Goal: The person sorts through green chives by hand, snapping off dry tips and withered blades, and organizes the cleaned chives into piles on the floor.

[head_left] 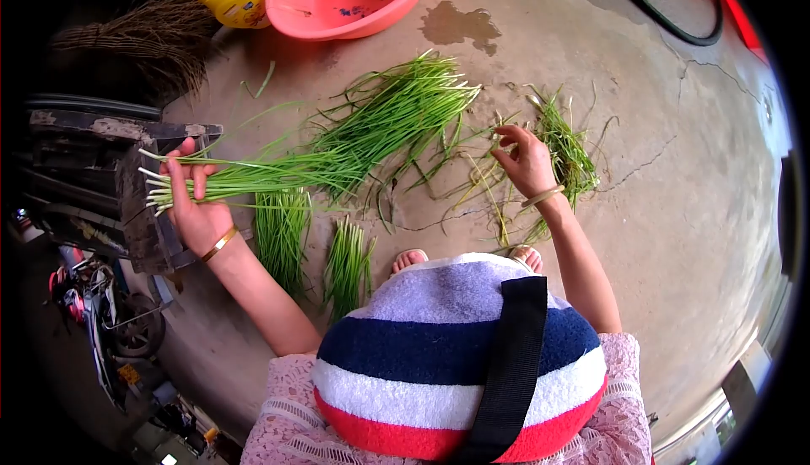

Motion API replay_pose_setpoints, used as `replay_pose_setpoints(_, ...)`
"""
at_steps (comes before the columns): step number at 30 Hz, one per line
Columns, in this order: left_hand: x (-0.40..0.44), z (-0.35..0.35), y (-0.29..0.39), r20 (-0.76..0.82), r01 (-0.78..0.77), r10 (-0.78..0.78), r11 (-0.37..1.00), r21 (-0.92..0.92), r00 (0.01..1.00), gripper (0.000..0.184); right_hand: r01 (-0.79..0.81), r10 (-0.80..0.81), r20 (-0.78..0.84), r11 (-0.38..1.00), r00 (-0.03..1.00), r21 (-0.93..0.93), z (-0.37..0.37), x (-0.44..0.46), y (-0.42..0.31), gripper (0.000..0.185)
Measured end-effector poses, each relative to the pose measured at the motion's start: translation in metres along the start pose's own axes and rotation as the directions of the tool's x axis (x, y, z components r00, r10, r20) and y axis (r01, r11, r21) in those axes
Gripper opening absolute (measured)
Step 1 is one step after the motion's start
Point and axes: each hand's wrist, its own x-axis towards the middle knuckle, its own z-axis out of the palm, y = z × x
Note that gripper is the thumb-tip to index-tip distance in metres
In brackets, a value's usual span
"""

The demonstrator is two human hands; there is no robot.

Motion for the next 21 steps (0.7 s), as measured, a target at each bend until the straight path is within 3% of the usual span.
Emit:
replay_pose_setpoints(10, 0.003, -0.010, -0.010, 0.021, 0.073, -0.071, 0.995, -0.073, 0.997, 0.011, 0.070, -0.069, 0.052, 0.997, 0.996, -0.018, 0.018, 0.011, -0.004, 0.031)
replay_pose_setpoints(13, 0.000, -0.007, -0.014, -0.074, 0.071, -0.074, 0.997, -0.039, 0.995, 0.012, 0.029, -0.028, 0.077, 0.999, 0.997, -0.019, 0.019, 0.011, 0.001, 0.032)
replay_pose_setpoints(15, -0.004, -0.001, -0.018, -0.166, -0.007, 0.040, 0.981, 0.195, 0.985, 0.014, 0.058, -0.063, 0.127, 0.997, 0.990, 0.046, 0.022, 0.012, -0.002, 0.033)
replay_pose_setpoints(18, -0.010, 0.008, -0.026, -0.120, -0.023, 0.070, 0.934, 0.357, 0.990, 0.017, 0.082, -0.103, 0.231, 0.991, 0.967, 0.102, 0.037, 0.016, -0.001, 0.044)
replay_pose_setpoints(20, -0.014, 0.014, -0.032, -0.074, -0.007, 0.038, 0.924, 0.381, 0.997, 0.019, -0.273, 0.099, 0.385, 0.860, 0.918, 0.431, 0.048, 0.021, -0.008, 0.054)
replay_pose_setpoints(21, -0.016, 0.016, -0.036, -0.001, 0.002, -0.002, 0.899, 0.437, 1.000, 0.019, -0.326, 0.112, 0.430, 0.823, 0.896, 0.465, 0.056, 0.025, -0.002, 0.058)
